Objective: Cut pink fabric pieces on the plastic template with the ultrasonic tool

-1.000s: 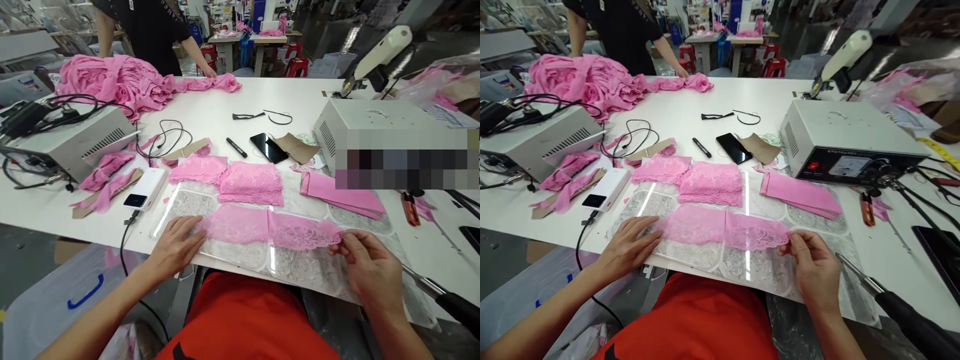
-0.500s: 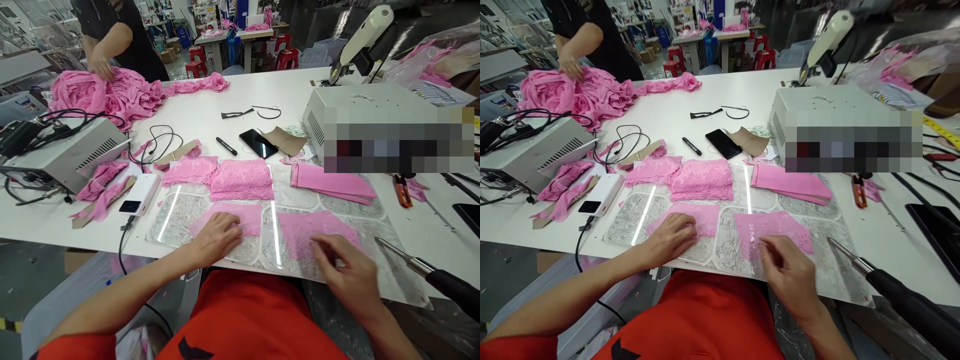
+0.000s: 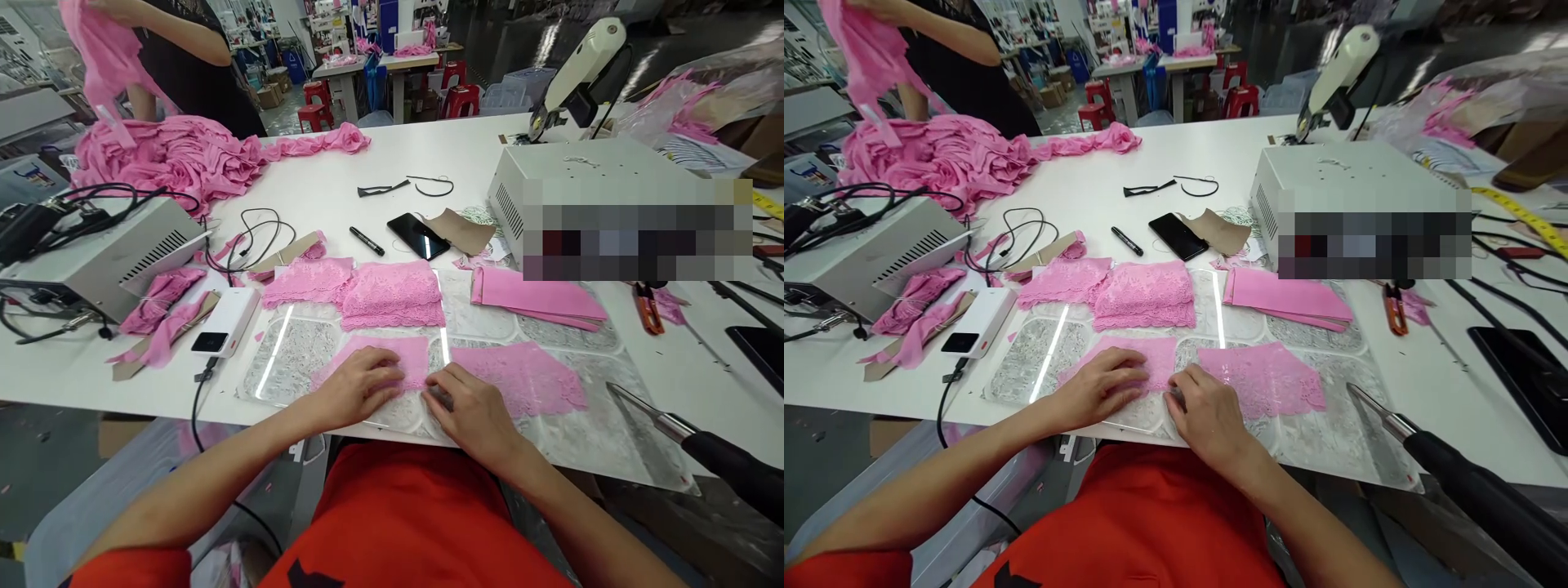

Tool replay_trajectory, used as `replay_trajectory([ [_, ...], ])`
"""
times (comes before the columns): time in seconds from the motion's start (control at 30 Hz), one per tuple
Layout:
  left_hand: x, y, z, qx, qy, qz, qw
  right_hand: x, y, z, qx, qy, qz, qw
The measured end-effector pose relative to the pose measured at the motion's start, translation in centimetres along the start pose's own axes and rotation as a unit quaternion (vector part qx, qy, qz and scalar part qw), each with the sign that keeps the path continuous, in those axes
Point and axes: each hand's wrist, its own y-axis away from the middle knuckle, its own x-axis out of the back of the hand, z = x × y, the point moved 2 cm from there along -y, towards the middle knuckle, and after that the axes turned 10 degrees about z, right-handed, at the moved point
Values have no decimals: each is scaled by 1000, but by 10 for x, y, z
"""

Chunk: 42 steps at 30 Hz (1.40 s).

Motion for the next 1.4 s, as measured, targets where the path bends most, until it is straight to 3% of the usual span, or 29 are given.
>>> replay_trajectory([
  [0.23, 1, 1, -1, -10, -28, -12, 999, 11, -19, 5, -120, -134, -75, 981],
  [0.37, 2, 3, 2, -42, -43, 1, 998, 18, -14, 11, -150, -143, -101, 973],
  [0.6, -6, -8, 8, -80, -88, -16, 993, 5, -16, 5, -82, -43, -71, 993],
  [0.8, -10, -12, -1, 67, 60, 25, 996, 13, -18, 6, -80, -109, -20, 991],
  [0.9, -11, -13, -6, 130, 107, 23, 985, 11, -11, 0, -7, -111, -7, 994],
  [1.03, -12, -15, -8, 175, 130, 14, 976, -3, -8, -11, 83, -7, 44, 996],
  [1.2, -11, -19, -8, 175, 131, 8, 976, -15, -19, -15, 135, 66, 78, 986],
  [1.4, -9, -15, -5, 163, 127, 11, 978, -1, -16, -15, 165, 81, 80, 980],
])
